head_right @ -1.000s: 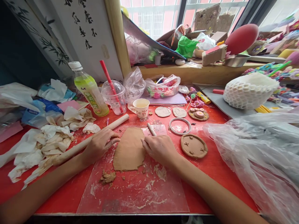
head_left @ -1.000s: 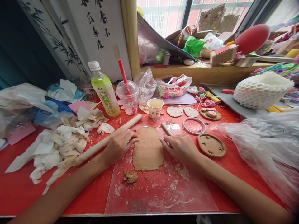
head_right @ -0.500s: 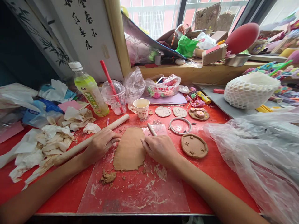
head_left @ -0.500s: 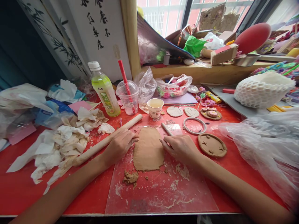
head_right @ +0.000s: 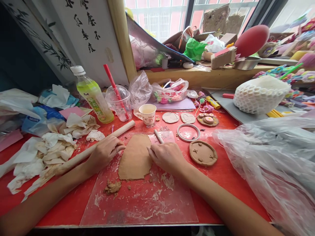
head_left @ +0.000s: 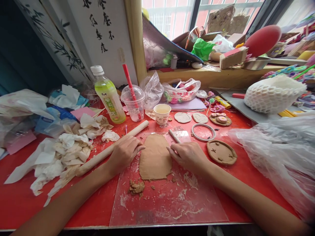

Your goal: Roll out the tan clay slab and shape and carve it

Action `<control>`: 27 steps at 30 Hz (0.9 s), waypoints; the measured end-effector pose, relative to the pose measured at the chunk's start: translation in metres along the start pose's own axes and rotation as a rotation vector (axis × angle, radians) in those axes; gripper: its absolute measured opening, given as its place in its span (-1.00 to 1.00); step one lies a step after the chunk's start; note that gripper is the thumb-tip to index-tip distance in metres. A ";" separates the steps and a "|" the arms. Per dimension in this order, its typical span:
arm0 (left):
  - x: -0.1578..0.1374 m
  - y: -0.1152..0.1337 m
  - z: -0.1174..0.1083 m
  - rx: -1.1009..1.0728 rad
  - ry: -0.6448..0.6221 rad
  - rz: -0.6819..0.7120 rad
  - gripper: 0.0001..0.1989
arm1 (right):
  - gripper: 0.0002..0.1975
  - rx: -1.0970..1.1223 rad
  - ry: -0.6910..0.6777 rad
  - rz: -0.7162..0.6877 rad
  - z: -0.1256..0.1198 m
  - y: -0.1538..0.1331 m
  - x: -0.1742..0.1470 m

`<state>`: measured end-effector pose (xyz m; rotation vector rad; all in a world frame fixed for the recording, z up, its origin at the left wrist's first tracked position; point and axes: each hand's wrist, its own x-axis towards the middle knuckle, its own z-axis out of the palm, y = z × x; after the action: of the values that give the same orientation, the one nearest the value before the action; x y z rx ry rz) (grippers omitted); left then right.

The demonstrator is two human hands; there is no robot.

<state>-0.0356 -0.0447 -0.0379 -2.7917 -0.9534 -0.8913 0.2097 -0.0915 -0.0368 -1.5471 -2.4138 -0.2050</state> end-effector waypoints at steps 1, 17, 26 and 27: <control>0.000 -0.001 0.000 -0.009 0.002 -0.016 -0.82 | -0.62 -0.001 -0.003 -0.002 0.000 0.000 0.000; -0.002 0.000 -0.001 0.019 -0.007 0.021 -0.76 | -0.60 0.005 0.114 -0.075 0.000 -0.001 -0.001; 0.000 0.002 -0.002 0.112 -0.001 0.066 -0.71 | -0.62 0.033 0.245 -0.139 0.001 -0.002 -0.002; 0.000 0.003 -0.002 0.120 0.003 0.070 -0.71 | -0.62 0.036 0.249 -0.141 0.002 -0.002 -0.002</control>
<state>-0.0351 -0.0476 -0.0359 -2.7035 -0.8727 -0.8016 0.2083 -0.0937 -0.0390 -1.2543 -2.3157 -0.3568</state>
